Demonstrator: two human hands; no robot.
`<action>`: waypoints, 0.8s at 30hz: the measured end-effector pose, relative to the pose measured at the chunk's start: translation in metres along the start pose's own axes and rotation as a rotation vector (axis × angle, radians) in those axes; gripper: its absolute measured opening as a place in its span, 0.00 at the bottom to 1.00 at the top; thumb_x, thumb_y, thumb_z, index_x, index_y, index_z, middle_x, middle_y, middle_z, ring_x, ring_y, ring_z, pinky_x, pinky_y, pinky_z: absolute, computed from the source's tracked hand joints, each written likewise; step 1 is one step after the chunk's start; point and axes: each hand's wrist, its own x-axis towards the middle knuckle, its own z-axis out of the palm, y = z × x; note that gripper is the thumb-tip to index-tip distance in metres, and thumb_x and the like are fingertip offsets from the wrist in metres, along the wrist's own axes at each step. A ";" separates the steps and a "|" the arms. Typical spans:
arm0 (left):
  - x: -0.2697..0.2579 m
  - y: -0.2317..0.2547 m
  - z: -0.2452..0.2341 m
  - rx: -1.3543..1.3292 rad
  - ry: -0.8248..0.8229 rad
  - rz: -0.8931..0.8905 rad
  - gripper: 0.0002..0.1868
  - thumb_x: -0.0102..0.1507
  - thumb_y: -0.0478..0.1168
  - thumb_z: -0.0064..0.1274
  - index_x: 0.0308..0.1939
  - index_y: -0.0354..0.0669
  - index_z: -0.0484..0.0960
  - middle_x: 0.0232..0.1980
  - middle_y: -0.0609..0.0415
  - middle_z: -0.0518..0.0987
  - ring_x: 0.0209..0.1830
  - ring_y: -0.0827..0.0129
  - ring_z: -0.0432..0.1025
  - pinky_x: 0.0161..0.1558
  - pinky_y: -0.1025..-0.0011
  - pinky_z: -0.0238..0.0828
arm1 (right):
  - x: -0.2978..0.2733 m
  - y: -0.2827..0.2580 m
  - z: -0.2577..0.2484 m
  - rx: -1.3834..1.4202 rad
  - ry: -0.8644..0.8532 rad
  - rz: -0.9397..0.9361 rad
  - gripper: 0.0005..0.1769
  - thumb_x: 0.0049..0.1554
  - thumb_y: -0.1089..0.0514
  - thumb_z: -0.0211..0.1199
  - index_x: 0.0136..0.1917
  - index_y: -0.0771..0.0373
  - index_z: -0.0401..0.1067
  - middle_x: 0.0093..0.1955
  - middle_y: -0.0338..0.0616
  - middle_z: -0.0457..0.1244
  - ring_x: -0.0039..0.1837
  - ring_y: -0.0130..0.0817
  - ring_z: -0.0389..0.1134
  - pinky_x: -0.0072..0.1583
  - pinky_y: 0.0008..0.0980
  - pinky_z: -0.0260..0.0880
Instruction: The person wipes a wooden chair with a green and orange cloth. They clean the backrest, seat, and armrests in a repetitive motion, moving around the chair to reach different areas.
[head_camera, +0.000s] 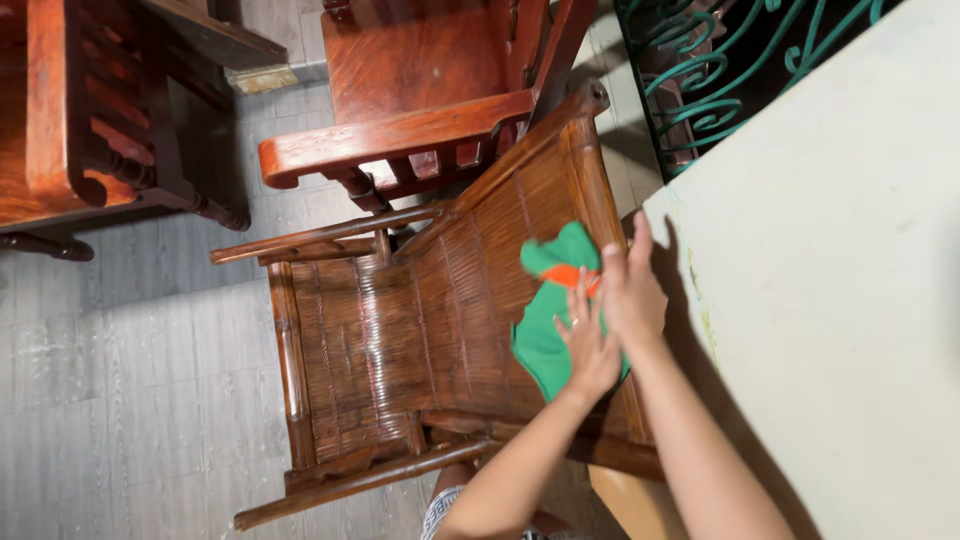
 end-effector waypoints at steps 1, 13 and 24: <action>0.001 0.000 0.005 -0.004 0.016 0.018 0.40 0.65 0.40 0.42 0.82 0.54 0.47 0.86 0.51 0.40 0.86 0.49 0.31 0.73 0.30 0.21 | 0.005 0.008 -0.004 0.202 -0.068 -0.100 0.40 0.66 0.35 0.40 0.86 0.47 0.39 0.82 0.52 0.50 0.77 0.54 0.55 0.74 0.49 0.52; -0.081 -0.048 0.018 0.016 -0.022 -0.083 0.48 0.55 0.32 0.42 0.81 0.55 0.49 0.81 0.49 0.48 0.85 0.48 0.38 0.71 0.26 0.27 | -0.040 0.067 -0.014 0.394 0.080 -0.349 0.34 0.69 0.40 0.42 0.81 0.60 0.51 0.77 0.55 0.56 0.77 0.46 0.57 0.75 0.41 0.55; -0.122 -0.095 -0.025 -0.142 0.102 -0.319 0.38 0.61 0.39 0.41 0.76 0.65 0.57 0.82 0.58 0.52 0.83 0.60 0.47 0.73 0.32 0.36 | -0.031 0.086 -0.017 0.558 0.071 -0.368 0.36 0.71 0.37 0.40 0.81 0.62 0.49 0.75 0.55 0.57 0.74 0.46 0.60 0.75 0.43 0.56</action>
